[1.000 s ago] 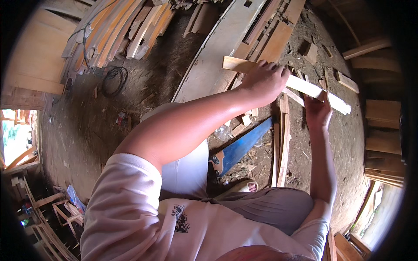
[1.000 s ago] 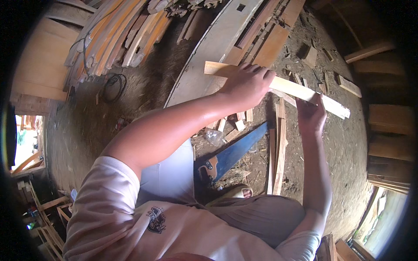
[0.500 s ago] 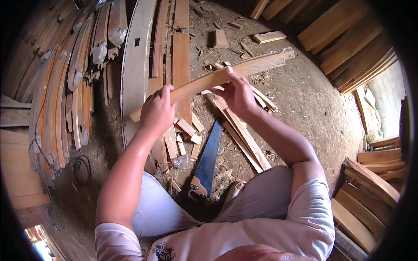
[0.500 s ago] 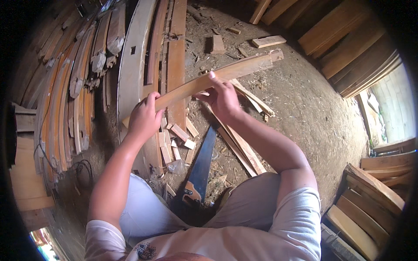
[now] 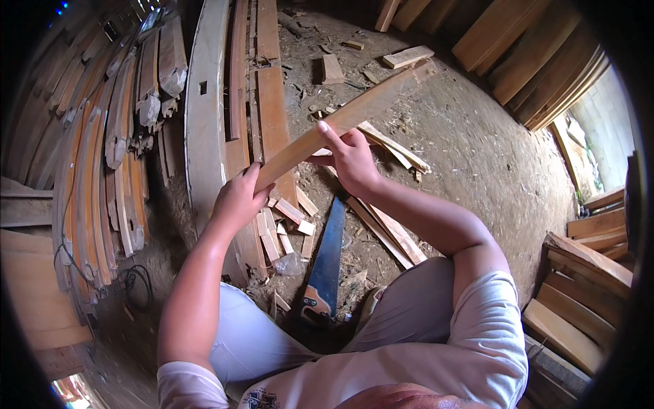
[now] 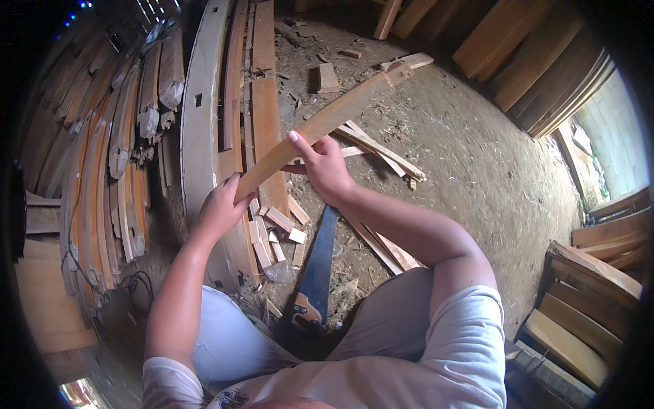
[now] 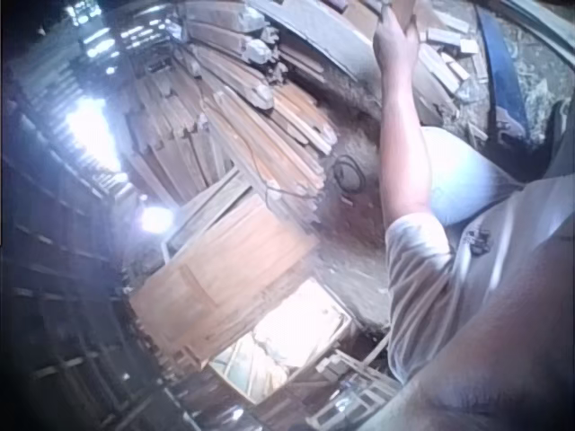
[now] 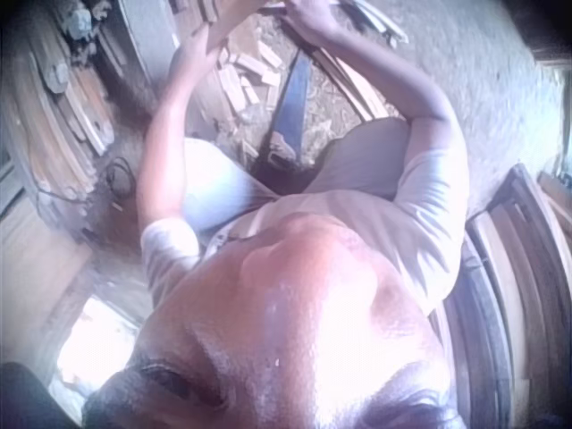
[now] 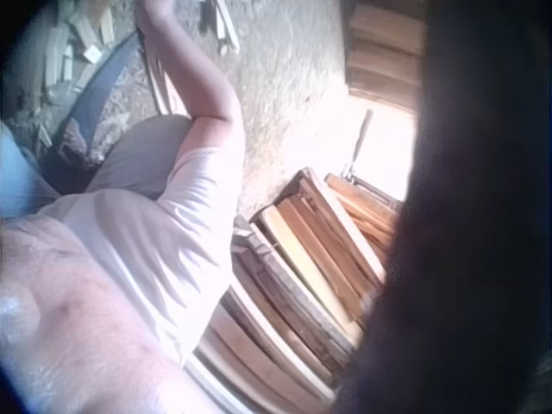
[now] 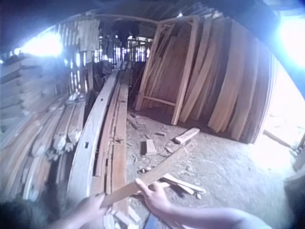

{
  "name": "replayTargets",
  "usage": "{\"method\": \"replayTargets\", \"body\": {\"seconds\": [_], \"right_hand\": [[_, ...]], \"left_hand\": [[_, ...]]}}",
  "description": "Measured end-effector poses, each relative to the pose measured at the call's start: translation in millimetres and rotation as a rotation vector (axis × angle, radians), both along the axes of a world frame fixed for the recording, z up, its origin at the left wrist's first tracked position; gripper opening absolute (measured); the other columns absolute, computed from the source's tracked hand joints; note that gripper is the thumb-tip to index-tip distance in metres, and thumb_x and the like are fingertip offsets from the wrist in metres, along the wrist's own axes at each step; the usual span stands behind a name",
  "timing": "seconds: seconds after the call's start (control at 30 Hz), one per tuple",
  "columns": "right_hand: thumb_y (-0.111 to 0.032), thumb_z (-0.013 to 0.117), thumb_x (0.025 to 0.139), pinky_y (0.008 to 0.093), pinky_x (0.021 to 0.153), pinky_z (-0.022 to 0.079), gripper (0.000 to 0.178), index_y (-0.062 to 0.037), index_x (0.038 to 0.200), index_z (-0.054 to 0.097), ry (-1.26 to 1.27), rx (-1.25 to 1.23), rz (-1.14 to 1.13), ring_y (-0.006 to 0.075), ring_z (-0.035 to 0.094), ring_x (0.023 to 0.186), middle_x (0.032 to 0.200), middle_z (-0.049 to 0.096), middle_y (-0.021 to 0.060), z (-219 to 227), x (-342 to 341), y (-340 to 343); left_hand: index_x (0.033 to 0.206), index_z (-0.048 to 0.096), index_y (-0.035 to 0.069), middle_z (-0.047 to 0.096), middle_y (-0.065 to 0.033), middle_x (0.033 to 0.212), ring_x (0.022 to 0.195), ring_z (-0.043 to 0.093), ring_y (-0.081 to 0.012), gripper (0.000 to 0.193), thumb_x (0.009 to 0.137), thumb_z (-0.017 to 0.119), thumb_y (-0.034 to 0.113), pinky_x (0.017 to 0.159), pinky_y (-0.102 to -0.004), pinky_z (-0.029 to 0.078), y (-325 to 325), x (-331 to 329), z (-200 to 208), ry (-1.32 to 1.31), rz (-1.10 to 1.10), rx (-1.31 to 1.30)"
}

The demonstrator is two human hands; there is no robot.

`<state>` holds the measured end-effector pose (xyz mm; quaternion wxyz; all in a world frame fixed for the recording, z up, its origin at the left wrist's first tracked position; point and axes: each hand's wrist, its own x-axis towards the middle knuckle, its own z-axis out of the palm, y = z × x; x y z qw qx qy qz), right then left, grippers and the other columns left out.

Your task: The person sits on the floor of a workshop and uses a hand saw to cut thin wooden strips into smaller pieces. They repeatedly pick up strips, position them on a larger board, and saw them to size.

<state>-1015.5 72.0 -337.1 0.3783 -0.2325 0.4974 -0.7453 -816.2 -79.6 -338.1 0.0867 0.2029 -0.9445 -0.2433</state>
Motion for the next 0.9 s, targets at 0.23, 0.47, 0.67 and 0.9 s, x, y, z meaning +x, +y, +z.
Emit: {"method": "replayTargets", "body": {"seconds": [0.23,0.47,0.67,0.9], "right_hand": [[-0.029,0.063,0.103,0.0431,0.085,0.066,0.038,0.0085,0.109,0.061,0.014,0.024,-0.023,0.0226,0.07,0.1,0.107,0.068,0.0154,12,4,3],[-0.032,0.066,0.101,0.0424,0.092,0.063,0.037,0.0022,0.114,0.061,-0.071,0.129,0.087,0.0218,0.069,0.105,0.114,0.067,0.0118,5,-3,1],[-0.022,0.065,0.097,0.0454,0.091,0.063,0.027,0.0007,0.111,0.062,-0.463,0.293,0.09,0.0323,0.071,0.098,0.109,0.066,0.0184,-20,-15,-2],[-0.027,0.059,0.1,0.0495,0.094,0.061,0.03,0.001,0.111,0.06,-0.532,0.345,0.157,0.0352,0.07,0.102,0.115,0.065,0.0224,-62,-24,3]], "left_hand": [[0.11,0.054,-0.003,0.067,-0.0288,0.098,0.094,0.064,-0.0506,0.033,0.096,0.068,0.023,0.075,-0.0539,0.051,1,0,-5,0.008,-0.014,0.072],[0.108,0.058,-0.001,0.069,-0.0276,0.092,0.091,0.067,-0.0481,0.032,0.091,0.073,0.022,0.074,-0.0538,0.052,5,1,1,-0.038,0.059,-0.044],[0.103,0.063,0.0,0.07,-0.0252,0.086,0.084,0.069,-0.0451,0.037,0.085,0.08,0.027,0.071,-0.0498,0.053,9,4,-3,-0.071,0.073,-0.107],[0.097,0.062,0.001,0.069,-0.0232,0.084,0.082,0.067,-0.0452,0.043,0.102,0.058,0.043,0.073,-0.0508,0.051,4,6,-18,-0.19,0.158,0.159]]}}
